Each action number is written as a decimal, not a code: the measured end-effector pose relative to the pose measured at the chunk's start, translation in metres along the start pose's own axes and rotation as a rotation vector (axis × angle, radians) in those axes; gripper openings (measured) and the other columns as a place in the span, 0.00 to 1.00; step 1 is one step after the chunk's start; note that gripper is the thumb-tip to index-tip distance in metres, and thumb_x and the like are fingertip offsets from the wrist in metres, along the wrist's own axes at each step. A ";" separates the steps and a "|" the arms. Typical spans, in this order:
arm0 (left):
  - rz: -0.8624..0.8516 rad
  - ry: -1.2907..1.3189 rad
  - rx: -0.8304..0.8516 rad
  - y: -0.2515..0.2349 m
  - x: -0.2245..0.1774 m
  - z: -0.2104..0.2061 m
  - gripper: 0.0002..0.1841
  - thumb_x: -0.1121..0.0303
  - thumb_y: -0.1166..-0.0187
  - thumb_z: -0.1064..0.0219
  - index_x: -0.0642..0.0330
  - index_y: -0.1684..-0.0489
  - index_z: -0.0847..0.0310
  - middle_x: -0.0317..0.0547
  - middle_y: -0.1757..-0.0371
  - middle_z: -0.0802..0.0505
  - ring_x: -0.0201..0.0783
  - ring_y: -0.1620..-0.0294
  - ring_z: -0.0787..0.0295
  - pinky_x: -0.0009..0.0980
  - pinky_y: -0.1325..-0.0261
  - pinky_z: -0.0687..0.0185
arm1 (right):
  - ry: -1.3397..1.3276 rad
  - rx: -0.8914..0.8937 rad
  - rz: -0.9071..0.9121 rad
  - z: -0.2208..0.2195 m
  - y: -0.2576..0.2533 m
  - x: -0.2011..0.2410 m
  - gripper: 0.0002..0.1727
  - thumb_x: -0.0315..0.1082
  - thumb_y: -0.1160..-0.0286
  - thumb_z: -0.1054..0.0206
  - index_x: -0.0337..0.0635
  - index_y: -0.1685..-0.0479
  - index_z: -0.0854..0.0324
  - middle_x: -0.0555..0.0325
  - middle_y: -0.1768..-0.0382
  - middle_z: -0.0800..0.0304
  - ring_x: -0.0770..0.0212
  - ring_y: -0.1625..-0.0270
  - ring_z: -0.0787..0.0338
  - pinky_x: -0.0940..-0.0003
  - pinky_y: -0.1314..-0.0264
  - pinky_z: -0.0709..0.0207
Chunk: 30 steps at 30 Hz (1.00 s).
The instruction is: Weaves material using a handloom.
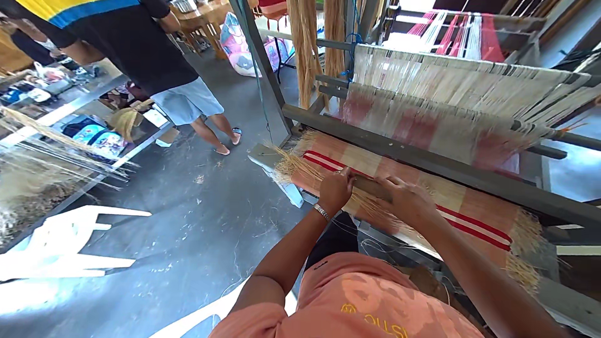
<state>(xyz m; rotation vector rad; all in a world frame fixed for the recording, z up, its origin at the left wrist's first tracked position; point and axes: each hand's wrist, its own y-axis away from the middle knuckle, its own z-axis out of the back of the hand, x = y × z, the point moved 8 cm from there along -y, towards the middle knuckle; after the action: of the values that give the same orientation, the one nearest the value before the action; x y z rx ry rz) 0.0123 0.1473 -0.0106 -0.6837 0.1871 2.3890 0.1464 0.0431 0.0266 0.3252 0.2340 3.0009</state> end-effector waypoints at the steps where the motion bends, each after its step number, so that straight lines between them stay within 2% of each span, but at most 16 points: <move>1: -0.030 -0.004 0.023 0.000 -0.001 0.000 0.16 0.61 0.11 0.43 0.60 0.42 0.14 0.52 0.52 0.05 0.50 0.46 0.08 0.51 0.40 0.16 | -0.008 0.003 -0.003 0.000 0.005 -0.002 0.31 0.51 0.21 0.30 0.57 0.18 0.26 0.50 0.29 0.15 0.41 0.37 0.10 0.38 0.39 0.17; 4: -0.202 0.073 0.082 0.000 -0.003 0.003 0.13 0.63 0.13 0.40 0.64 0.45 0.16 0.52 0.55 0.06 0.50 0.48 0.07 0.52 0.39 0.15 | -0.061 0.005 0.017 0.003 0.022 -0.011 0.32 0.50 0.22 0.28 0.60 0.18 0.25 0.49 0.30 0.15 0.42 0.36 0.10 0.37 0.39 0.17; 8: -0.479 0.269 0.200 0.006 -0.015 0.001 0.12 0.65 0.20 0.33 0.67 0.55 0.15 0.55 0.55 0.11 0.48 0.50 0.13 0.45 0.39 0.19 | -0.216 0.012 0.127 0.003 0.045 -0.024 0.32 0.52 0.28 0.23 0.60 0.22 0.20 0.50 0.34 0.11 0.44 0.39 0.08 0.36 0.38 0.16; 9: -0.518 0.337 0.208 0.008 -0.017 0.002 0.13 0.64 0.21 0.32 0.68 0.57 0.15 0.56 0.56 0.12 0.47 0.51 0.15 0.43 0.41 0.20 | -0.281 -0.008 0.167 0.004 0.051 -0.029 0.32 0.51 0.29 0.22 0.58 0.23 0.18 0.49 0.35 0.10 0.45 0.39 0.08 0.37 0.37 0.16; 11: -0.535 0.524 0.203 0.010 -0.021 0.005 0.14 0.62 0.22 0.32 0.67 0.58 0.19 0.51 0.57 0.15 0.39 0.53 0.18 0.34 0.46 0.21 | -0.410 -0.077 0.228 0.008 0.062 -0.039 0.33 0.54 0.32 0.22 0.56 0.25 0.16 0.52 0.38 0.08 0.53 0.39 0.08 0.46 0.35 0.15; 14: -0.413 0.923 0.170 0.015 -0.028 0.000 0.14 0.64 0.21 0.32 0.65 0.53 0.28 0.41 0.60 0.20 0.29 0.59 0.21 0.27 0.51 0.22 | -0.575 -0.206 0.252 0.013 0.080 -0.049 0.34 0.60 0.33 0.24 0.54 0.28 0.14 0.61 0.36 0.08 0.67 0.34 0.10 0.63 0.29 0.16; 16: -0.335 1.141 0.052 0.019 -0.033 -0.005 0.15 0.62 0.21 0.32 0.65 0.51 0.28 0.40 0.60 0.19 0.29 0.59 0.19 0.29 0.51 0.19 | -0.630 -0.305 0.246 0.012 0.088 -0.053 0.34 0.60 0.32 0.24 0.52 0.28 0.14 0.63 0.36 0.07 0.70 0.35 0.10 0.68 0.30 0.16; 19: -0.218 1.255 -0.111 0.025 -0.039 -0.014 0.20 0.63 0.17 0.37 0.72 0.39 0.29 0.46 0.53 0.13 0.32 0.53 0.14 0.32 0.46 0.15 | -0.614 -0.411 0.168 0.005 0.094 -0.059 0.34 0.60 0.31 0.25 0.52 0.27 0.15 0.61 0.35 0.08 0.68 0.34 0.10 0.64 0.30 0.16; 21: -0.103 1.223 -0.105 0.028 -0.041 -0.025 0.21 0.64 0.11 0.40 0.73 0.31 0.31 0.49 0.50 0.09 0.32 0.51 0.11 0.31 0.45 0.15 | -0.535 -0.475 0.123 0.002 0.097 -0.062 0.35 0.62 0.31 0.26 0.51 0.28 0.14 0.57 0.37 0.08 0.62 0.36 0.09 0.58 0.33 0.14; 23: 0.011 1.211 -0.030 0.028 -0.037 -0.036 0.18 0.64 0.10 0.42 0.70 0.32 0.29 0.43 0.55 0.09 0.27 0.58 0.14 0.27 0.53 0.19 | -0.496 -0.457 0.127 -0.003 0.096 -0.061 0.35 0.61 0.32 0.26 0.51 0.28 0.15 0.54 0.36 0.09 0.57 0.37 0.09 0.52 0.36 0.13; 25: 0.073 1.265 0.029 0.025 -0.027 -0.043 0.15 0.64 0.09 0.43 0.67 0.37 0.27 0.39 0.61 0.12 0.25 0.67 0.22 0.24 0.62 0.26 | -0.588 -0.344 0.145 -0.008 0.092 -0.067 0.38 0.61 0.31 0.26 0.51 0.23 0.19 0.55 0.31 0.12 0.59 0.36 0.10 0.56 0.36 0.13; 26: 0.089 1.289 0.033 0.022 -0.020 -0.043 0.14 0.65 0.09 0.43 0.67 0.38 0.26 0.38 0.61 0.13 0.25 0.69 0.23 0.23 0.64 0.26 | -0.692 -0.313 0.134 -0.008 0.091 -0.079 0.40 0.61 0.30 0.26 0.48 0.20 0.23 0.53 0.28 0.15 0.58 0.35 0.10 0.57 0.37 0.12; 27: 0.107 1.302 0.022 0.020 -0.011 -0.040 0.14 0.65 0.09 0.44 0.67 0.38 0.25 0.38 0.62 0.14 0.25 0.69 0.23 0.24 0.64 0.26 | -0.795 -0.337 0.076 -0.004 0.092 -0.103 0.43 0.58 0.28 0.27 0.44 0.15 0.30 0.48 0.22 0.21 0.55 0.30 0.13 0.55 0.33 0.14; 28: 0.131 1.311 0.001 0.017 -0.001 -0.036 0.13 0.65 0.09 0.44 0.66 0.40 0.25 0.37 0.63 0.14 0.25 0.70 0.23 0.24 0.64 0.25 | -0.851 -0.448 -0.035 0.005 0.099 -0.139 0.45 0.54 0.26 0.28 0.42 0.10 0.38 0.44 0.16 0.29 0.53 0.24 0.18 0.54 0.28 0.17; 30: 0.202 1.362 -0.060 0.013 0.023 -0.031 0.11 0.66 0.09 0.44 0.64 0.43 0.24 0.35 0.69 0.17 0.26 0.75 0.26 0.23 0.68 0.26 | -0.800 -0.843 -0.335 0.021 0.129 -0.226 0.48 0.52 0.18 0.33 0.36 0.06 0.51 0.37 0.10 0.43 0.50 0.13 0.31 0.58 0.15 0.29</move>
<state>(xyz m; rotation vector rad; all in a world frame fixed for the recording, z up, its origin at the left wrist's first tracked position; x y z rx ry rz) 0.0027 0.1399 -0.0496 -2.2741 0.7477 1.6743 0.3583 -0.1102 0.0220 1.1444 -0.8960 2.1392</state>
